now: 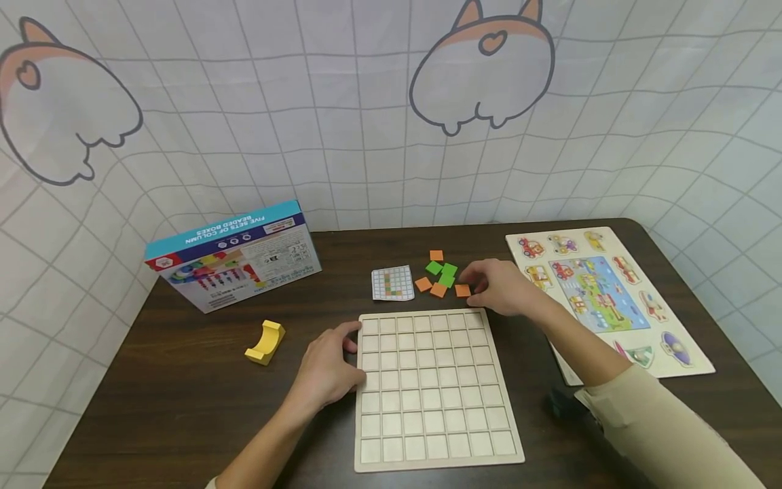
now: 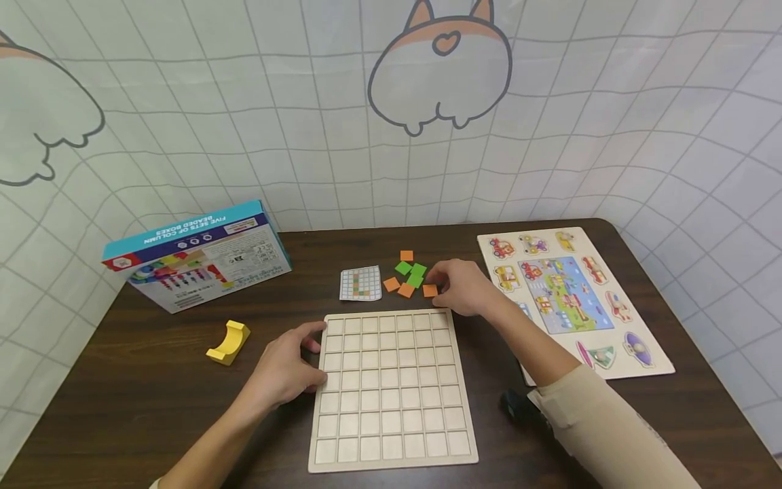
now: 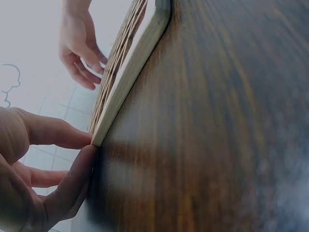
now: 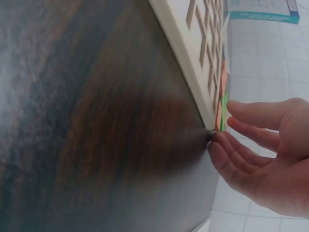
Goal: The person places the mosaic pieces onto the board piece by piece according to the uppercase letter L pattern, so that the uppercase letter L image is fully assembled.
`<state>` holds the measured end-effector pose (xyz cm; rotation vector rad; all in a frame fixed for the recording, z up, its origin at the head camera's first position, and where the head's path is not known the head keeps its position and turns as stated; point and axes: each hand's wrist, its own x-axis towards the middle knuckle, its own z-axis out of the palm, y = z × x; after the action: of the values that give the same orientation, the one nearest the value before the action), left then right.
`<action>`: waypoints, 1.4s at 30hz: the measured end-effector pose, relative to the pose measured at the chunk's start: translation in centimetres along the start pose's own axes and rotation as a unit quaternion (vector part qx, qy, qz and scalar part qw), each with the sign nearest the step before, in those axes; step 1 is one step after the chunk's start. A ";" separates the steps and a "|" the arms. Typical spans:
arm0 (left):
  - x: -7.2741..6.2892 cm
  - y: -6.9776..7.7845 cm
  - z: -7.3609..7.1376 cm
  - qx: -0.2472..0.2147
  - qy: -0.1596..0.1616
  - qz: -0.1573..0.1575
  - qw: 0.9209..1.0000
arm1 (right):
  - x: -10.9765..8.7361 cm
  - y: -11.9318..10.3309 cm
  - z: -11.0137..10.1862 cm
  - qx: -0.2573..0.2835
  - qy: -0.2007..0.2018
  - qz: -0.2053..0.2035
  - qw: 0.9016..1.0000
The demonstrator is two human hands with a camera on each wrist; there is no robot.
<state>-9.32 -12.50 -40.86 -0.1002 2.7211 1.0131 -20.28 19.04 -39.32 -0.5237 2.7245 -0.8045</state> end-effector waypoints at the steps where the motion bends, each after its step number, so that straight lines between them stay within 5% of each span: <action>1: 0.0 0.0 0.0 0.000 0.000 -0.001 1.000 | 0.2 0.1 0.1 0.001 -0.003 -0.003 1.000; 42: -0.1 0.0 -0.1 -0.025 0.002 -0.004 1.000 | 2.3 0.9 0.2 0.004 0.002 -0.003 1.000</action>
<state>-9.23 -12.58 -40.82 -0.1214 2.6979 1.0791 -22.50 18.70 -40.33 -0.5297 2.7227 -0.8186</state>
